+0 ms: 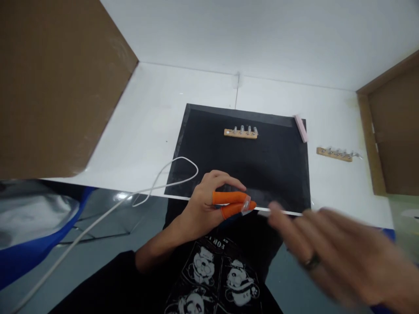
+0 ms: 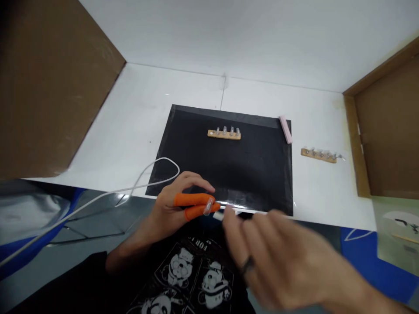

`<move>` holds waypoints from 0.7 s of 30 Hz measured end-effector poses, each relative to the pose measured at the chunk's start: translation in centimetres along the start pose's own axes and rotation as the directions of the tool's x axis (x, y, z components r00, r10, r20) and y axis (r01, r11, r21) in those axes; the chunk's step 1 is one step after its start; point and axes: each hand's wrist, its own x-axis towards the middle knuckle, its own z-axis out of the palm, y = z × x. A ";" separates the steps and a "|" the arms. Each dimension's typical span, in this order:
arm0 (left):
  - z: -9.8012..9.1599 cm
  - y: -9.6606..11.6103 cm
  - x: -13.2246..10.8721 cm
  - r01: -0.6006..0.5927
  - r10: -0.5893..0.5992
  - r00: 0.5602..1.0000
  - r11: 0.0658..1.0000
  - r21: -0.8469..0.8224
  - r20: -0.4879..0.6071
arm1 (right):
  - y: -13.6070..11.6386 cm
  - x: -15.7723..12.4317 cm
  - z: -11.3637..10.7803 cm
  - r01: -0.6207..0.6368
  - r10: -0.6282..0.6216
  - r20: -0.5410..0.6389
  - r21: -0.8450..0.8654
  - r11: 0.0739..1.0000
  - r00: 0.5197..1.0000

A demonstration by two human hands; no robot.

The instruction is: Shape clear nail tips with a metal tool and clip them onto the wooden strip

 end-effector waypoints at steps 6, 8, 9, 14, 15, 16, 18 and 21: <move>0.0 -0.2 0.0 0.010 -0.010 1.000 1.000 0.008 0.002 | -0.1 0.1 0.4 0.122 -0.124 0.021 0.079 0.989 0.992; 0.1 -0.3 0.0 0.002 -0.002 1.000 1.000 0.004 0.005 | -0.2 0.0 0.6 -0.036 0.036 0.003 -0.012 0.999 0.999; 0.1 -0.3 0.0 -0.003 0.003 1.000 1.000 0.001 0.006 | -0.3 0.0 0.7 -0.028 0.028 -0.019 0.014 1.000 0.999; 0.2 -0.1 0.2 0.020 -0.020 1.000 1.000 0.009 -0.001 | -0.5 -0.4 0.7 0.071 -0.075 0.026 0.112 0.991 0.997; 0.3 -0.1 0.2 0.020 -0.020 1.000 1.000 0.014 -0.001 | -0.5 -0.4 0.6 -0.011 0.012 -0.020 0.053 0.999 1.000; 0.3 0.0 0.2 0.018 -0.018 1.000 1.000 0.016 0.000 | -0.5 -0.3 0.5 -0.099 0.099 -0.063 0.004 0.995 0.993; 0.3 0.0 0.2 0.017 -0.017 1.000 1.000 0.004 -0.010 | -1.0 -0.1 0.6 -0.064 0.065 -0.032 0.053 0.997 0.997; 0.2 0.0 0.1 0.014 -0.014 1.000 1.000 -0.008 -0.025 | -1.7 -0.3 1.1 -0.030 0.034 -0.033 0.091 0.995 0.999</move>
